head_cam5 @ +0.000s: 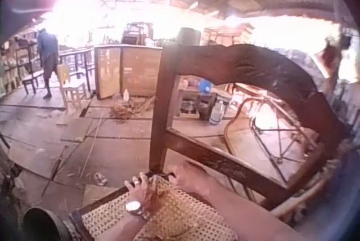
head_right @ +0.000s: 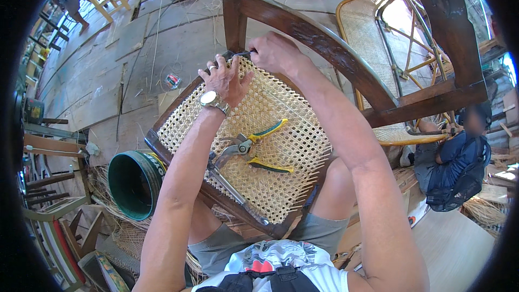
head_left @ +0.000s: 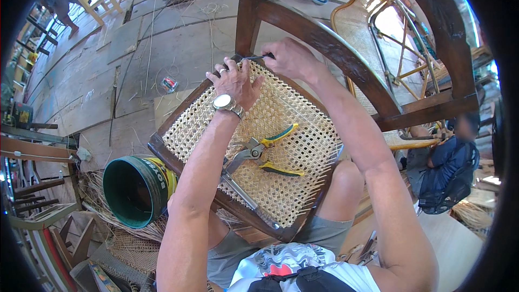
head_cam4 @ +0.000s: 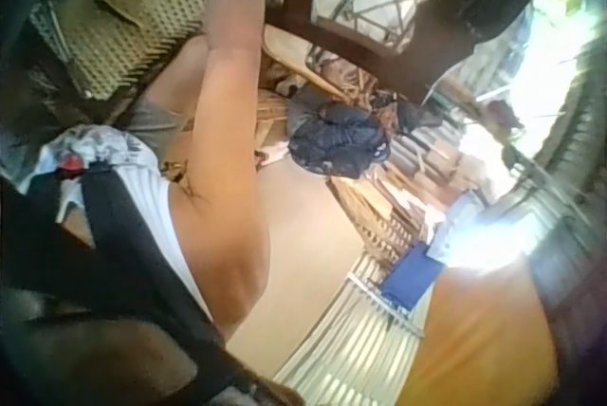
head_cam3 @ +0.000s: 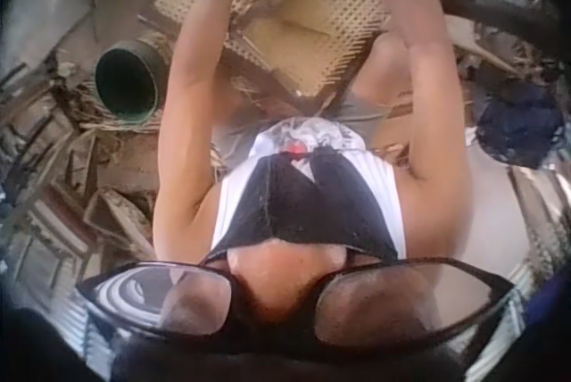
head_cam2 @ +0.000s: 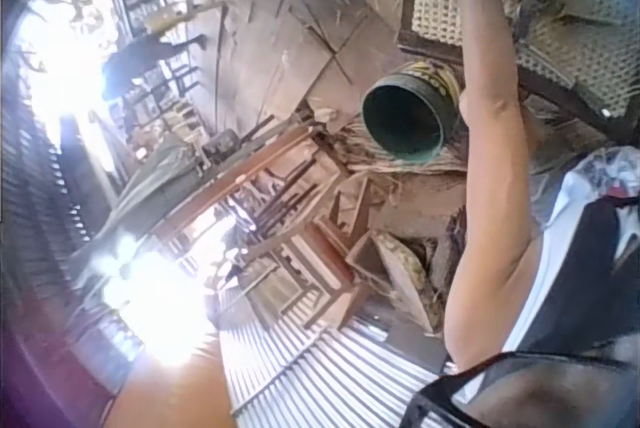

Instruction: Repairing or reweaving the cane seat of a wooden chair using pliers and mallet.

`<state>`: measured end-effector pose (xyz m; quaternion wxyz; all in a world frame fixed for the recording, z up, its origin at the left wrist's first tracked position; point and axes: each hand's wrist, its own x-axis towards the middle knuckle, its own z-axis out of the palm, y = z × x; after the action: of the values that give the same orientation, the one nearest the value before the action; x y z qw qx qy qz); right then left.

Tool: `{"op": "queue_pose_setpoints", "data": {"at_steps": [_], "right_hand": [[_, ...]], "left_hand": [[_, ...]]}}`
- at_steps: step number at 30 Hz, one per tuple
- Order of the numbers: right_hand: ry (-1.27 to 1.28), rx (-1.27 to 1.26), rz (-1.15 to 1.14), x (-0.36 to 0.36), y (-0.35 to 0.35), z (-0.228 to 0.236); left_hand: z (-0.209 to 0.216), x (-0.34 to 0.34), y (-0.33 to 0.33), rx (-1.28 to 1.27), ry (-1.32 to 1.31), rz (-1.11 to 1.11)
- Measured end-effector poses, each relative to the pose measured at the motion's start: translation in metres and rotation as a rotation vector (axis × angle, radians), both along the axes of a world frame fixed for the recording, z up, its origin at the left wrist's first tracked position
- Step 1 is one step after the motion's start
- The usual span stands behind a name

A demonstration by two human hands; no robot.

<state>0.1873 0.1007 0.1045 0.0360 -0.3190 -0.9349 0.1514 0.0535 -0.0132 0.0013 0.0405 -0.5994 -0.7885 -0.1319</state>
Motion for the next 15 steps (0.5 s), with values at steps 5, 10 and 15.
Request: {"op": "queue_pose_setpoints", "data": {"at_steps": [5, 10, 15], "right_hand": [[-0.069, 0.008, 0.049, -0.014, 0.000, 0.016], [-0.141, 0.092, 0.014, -0.016, -0.013, 0.020], [-0.038, 0.122, -0.001, -0.015, -0.018, 0.023]], "left_hand": [[-0.004, 0.002, 0.000, 0.065, -0.015, 0.014], [-0.010, 0.001, -0.001, 0.119, -0.007, 0.025], [-0.007, 0.002, -0.002, 0.084, -0.040, 0.025]]}}
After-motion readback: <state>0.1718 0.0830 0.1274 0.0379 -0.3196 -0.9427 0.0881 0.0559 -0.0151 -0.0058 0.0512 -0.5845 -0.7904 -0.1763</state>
